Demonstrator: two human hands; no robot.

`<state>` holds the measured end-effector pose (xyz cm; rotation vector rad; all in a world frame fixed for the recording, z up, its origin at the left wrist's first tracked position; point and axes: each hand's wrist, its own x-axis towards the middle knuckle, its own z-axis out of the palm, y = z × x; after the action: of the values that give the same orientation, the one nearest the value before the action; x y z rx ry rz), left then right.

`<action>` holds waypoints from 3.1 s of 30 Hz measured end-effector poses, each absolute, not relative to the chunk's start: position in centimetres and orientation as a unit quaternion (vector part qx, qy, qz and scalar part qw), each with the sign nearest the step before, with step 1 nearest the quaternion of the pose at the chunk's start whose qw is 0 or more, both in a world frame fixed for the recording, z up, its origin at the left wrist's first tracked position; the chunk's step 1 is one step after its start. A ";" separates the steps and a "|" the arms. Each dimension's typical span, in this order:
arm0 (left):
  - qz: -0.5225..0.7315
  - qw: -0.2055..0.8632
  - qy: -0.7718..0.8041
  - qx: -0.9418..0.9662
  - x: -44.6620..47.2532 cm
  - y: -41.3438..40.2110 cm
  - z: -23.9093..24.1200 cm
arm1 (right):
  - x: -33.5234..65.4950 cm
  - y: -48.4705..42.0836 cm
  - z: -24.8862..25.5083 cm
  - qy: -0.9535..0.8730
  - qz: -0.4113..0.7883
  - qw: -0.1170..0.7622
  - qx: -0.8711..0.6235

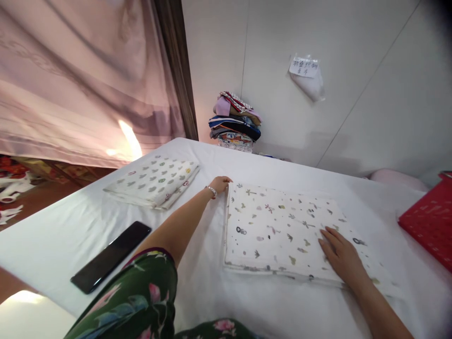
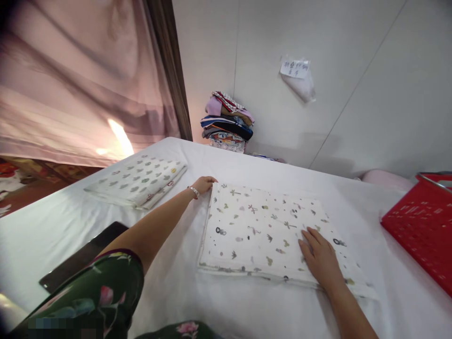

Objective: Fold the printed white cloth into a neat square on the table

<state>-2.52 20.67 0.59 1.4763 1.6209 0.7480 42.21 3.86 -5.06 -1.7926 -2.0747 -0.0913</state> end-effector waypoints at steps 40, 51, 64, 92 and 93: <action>0.283 0.257 0.665 0.641 -3.6 19.9 -1.0 | 40.7 3.6 -3.4 -0.730 -0.005 0.197 -0.654; 0.254 0.274 0.696 0.613 -2.8 18.7 1.4 | 40.4 3.4 -2.9 -0.734 -0.013 0.213 -0.645; 0.080 0.057 0.558 0.824 2.3 12.7 -0.5 | 40.4 3.4 -2.9 -0.730 -0.005 0.204 -0.652; 0.067 0.107 0.503 0.855 4.2 7.0 1.9 | 40.7 3.8 -2.8 -0.724 0.030 0.176 -0.666; 0.054 0.111 0.499 0.858 4.2 6.8 1.7 | 40.7 4.0 -2.5 -0.725 0.042 0.167 -0.667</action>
<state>4.24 6.84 1.68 2.5189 1.4668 0.1574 40.74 3.97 -2.46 -1.8983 -2.0621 0.1188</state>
